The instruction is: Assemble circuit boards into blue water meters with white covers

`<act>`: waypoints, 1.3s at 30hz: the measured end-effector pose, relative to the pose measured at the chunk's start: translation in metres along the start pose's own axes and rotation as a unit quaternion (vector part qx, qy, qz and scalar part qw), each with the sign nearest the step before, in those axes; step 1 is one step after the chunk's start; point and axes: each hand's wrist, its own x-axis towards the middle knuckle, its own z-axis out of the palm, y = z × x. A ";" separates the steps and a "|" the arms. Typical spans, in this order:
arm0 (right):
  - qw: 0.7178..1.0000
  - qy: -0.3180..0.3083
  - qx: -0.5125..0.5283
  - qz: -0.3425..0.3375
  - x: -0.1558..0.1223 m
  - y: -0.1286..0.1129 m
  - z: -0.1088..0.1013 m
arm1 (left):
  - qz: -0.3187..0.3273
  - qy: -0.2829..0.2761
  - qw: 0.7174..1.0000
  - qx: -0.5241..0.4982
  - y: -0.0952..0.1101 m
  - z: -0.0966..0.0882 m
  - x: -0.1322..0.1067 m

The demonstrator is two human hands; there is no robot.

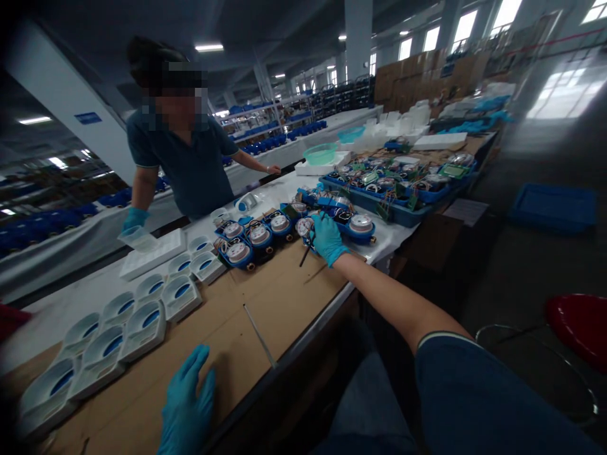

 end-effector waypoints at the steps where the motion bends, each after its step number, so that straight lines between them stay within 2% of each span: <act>1: 1.000 -0.016 -0.003 0.025 0.001 0.012 -0.002 | -0.004 0.002 1.000 -0.004 0.004 -0.003 -0.006; 4: 0.996 -0.046 0.031 0.076 0.006 0.026 0.001 | -0.011 0.017 1.000 -0.008 0.020 -0.015 -0.018; 10: 0.992 -0.063 0.064 0.089 0.009 0.017 -0.002 | -0.021 0.039 0.999 -0.004 0.051 -0.047 -0.032; 13: 0.994 -0.058 0.067 0.067 -0.008 0.010 -0.013 | -0.019 0.046 0.999 -0.012 0.056 -0.058 -0.037; 16: 0.991 -0.071 0.112 0.018 -0.039 -0.007 -0.025 | -0.019 0.048 0.998 -0.020 0.055 -0.061 -0.038; 19: 0.975 -0.097 0.190 -0.060 -0.074 -0.041 -0.038 | 0.002 0.048 0.999 -0.022 0.053 -0.057 -0.031; 23: 0.919 -0.142 0.321 -0.182 -0.108 -0.111 -0.045 | 0.055 0.017 0.998 -0.010 0.048 -0.058 -0.004; 25: 0.883 -0.163 0.373 -0.234 -0.120 -0.152 -0.038 | 0.076 -0.005 0.997 0.006 0.040 -0.063 0.012; 28: 0.827 -0.202 0.435 -0.294 -0.136 -0.211 -0.014 | 0.086 -0.034 0.995 0.037 0.016 -0.077 0.027; 31: 0.777 -0.263 0.474 -0.320 -0.152 -0.261 0.014 | 0.027 -0.090 0.994 0.046 -0.014 -0.092 0.021; 33: 0.755 -0.306 0.481 -0.325 -0.161 -0.284 0.028 | -0.025 -0.113 0.992 0.040 -0.029 -0.101 0.009; 35: 0.744 -0.330 0.480 -0.329 -0.168 -0.297 0.035 | -0.054 -0.103 0.993 0.034 -0.036 -0.107 -0.003; 39: 0.724 -0.323 0.488 -0.365 -0.174 -0.303 0.034 | -0.063 -0.070 0.995 0.040 -0.034 -0.109 -0.016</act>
